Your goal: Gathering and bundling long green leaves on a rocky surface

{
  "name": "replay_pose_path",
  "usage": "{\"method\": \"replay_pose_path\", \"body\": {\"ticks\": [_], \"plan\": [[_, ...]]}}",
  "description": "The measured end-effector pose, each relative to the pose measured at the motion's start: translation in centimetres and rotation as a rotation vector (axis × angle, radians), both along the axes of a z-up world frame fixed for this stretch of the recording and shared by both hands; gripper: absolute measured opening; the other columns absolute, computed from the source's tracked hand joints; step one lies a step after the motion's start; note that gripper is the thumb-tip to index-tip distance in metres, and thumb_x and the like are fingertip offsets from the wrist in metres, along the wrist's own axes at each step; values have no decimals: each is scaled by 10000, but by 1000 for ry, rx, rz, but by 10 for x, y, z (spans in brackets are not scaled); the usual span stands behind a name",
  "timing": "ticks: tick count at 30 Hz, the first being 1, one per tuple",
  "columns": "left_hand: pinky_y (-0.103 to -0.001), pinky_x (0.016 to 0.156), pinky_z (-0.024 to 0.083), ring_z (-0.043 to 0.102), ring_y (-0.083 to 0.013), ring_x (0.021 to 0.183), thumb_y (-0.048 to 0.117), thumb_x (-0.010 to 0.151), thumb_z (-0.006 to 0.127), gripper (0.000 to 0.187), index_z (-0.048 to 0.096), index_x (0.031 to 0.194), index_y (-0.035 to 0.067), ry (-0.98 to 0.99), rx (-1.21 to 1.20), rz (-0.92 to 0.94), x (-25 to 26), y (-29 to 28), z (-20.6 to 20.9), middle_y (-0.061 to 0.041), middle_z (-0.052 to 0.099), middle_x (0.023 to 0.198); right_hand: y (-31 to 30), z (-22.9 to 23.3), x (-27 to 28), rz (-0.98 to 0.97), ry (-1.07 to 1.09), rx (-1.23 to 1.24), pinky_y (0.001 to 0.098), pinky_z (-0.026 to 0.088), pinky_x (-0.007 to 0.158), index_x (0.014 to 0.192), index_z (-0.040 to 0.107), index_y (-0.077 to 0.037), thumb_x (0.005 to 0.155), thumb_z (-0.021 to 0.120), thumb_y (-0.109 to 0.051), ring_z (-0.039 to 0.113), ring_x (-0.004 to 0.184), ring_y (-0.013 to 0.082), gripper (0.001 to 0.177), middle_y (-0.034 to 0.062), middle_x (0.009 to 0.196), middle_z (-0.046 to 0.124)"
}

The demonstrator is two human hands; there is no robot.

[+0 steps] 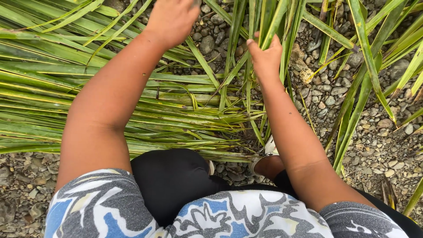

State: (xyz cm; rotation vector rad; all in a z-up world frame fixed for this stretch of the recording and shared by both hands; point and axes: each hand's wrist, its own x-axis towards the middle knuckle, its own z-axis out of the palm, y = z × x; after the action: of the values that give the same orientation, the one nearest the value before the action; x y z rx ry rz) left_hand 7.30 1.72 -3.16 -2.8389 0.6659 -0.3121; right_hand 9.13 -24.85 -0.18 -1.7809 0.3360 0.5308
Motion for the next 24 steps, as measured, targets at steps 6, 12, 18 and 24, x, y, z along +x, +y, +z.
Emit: {"method": "replay_pose_path", "body": {"ticks": [6,12,18,24], "plan": [[-549,1103,-3,163,-279,1410,318,813,517,558,404,1357,265,751,373,6,-9,-1,-46,-6,290,1494,-2,-2,5,-178,31,137,159,407,378,1405,167,-7,832,622,-70,407,465,44,734,62,1073,579],[-462,1047,215,514,-269,1143,309,850,521,349,602,1186,263,611,297,22,-8,13,-35,-48,591,1196,-4,2,6,-211,71,184,177,390,368,1435,18,-12,839,610,-33,405,444,62,840,40,1058,595],[-349,338,332,570,-269,484,124,717,581,65,618,720,178,337,-78,401,-2,66,-34,-34,609,621,-8,1,6,-184,68,195,176,424,392,1422,104,-15,834,626,-89,433,472,49,790,35,1022,601],[-297,403,425,597,-215,534,105,759,570,70,613,812,117,408,-770,703,9,59,-22,-55,629,700,-2,6,5,-200,93,207,180,438,404,1437,-3,-15,840,621,-85,435,501,56,867,34,1038,586]]}}
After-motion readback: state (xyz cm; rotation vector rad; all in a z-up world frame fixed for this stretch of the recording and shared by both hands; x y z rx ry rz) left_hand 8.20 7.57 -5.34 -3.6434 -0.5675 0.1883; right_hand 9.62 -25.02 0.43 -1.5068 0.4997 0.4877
